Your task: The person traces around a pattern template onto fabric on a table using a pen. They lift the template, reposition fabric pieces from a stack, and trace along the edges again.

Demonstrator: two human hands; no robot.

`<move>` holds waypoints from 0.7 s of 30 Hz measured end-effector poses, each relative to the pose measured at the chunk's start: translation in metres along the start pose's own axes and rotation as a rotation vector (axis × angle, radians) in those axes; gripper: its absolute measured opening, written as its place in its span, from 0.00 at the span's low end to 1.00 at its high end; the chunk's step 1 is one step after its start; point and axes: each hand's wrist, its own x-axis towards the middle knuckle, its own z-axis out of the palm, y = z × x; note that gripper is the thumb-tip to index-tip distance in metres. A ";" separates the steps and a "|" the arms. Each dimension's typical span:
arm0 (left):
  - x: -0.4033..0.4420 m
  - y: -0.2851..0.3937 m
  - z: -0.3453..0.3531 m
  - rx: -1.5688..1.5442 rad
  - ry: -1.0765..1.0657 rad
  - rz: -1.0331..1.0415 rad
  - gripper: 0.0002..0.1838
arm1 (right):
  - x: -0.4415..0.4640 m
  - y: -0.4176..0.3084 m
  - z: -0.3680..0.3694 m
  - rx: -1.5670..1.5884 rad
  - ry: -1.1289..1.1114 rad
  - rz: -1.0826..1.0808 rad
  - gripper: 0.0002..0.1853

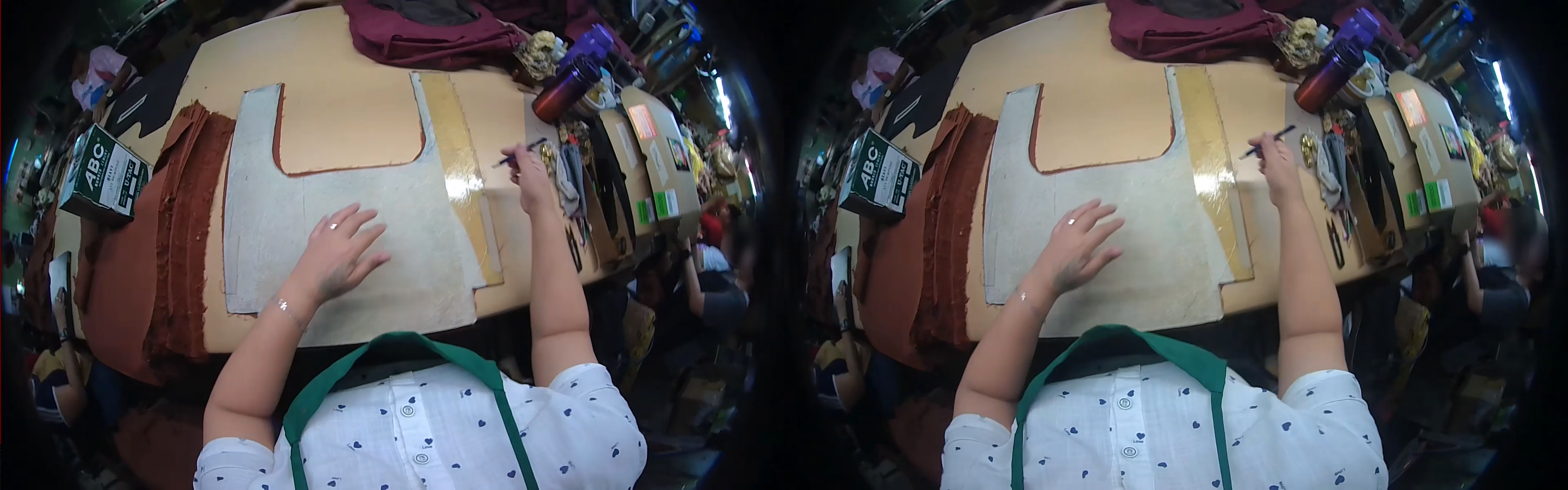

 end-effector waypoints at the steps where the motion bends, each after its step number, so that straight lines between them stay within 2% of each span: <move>1: 0.024 0.000 0.007 -0.030 0.028 0.000 0.20 | 0.028 0.007 0.004 0.062 -0.081 0.011 0.14; 2: 0.051 0.001 0.015 -0.055 0.055 0.002 0.20 | 0.053 0.008 0.012 0.127 -0.162 0.023 0.15; 5: 0.130 -0.007 0.045 -0.091 0.077 -0.048 0.22 | 0.122 0.008 0.048 0.072 -0.195 -0.032 0.14; 8: 0.205 -0.020 0.061 -0.030 0.063 -0.199 0.24 | 0.182 0.008 0.077 -0.142 -0.281 -0.120 0.12; 11: 0.252 -0.032 0.085 0.098 0.081 -0.325 0.28 | 0.236 0.017 0.107 -0.020 -0.347 -0.181 0.09; 14: 0.263 -0.044 0.104 0.174 0.067 -0.416 0.31 | 0.267 0.029 0.129 0.110 -0.343 -0.306 0.08; 15: 0.263 -0.047 0.110 0.186 0.045 -0.443 0.32 | 0.275 0.033 0.131 0.017 -0.284 -0.335 0.08; 18: 0.264 -0.048 0.113 0.184 0.049 -0.462 0.35 | 0.282 0.046 0.130 0.017 -0.230 -0.290 0.08; 21: 0.267 -0.046 0.111 0.201 0.025 -0.488 0.34 | 0.286 0.053 0.134 -0.055 -0.191 -0.373 0.10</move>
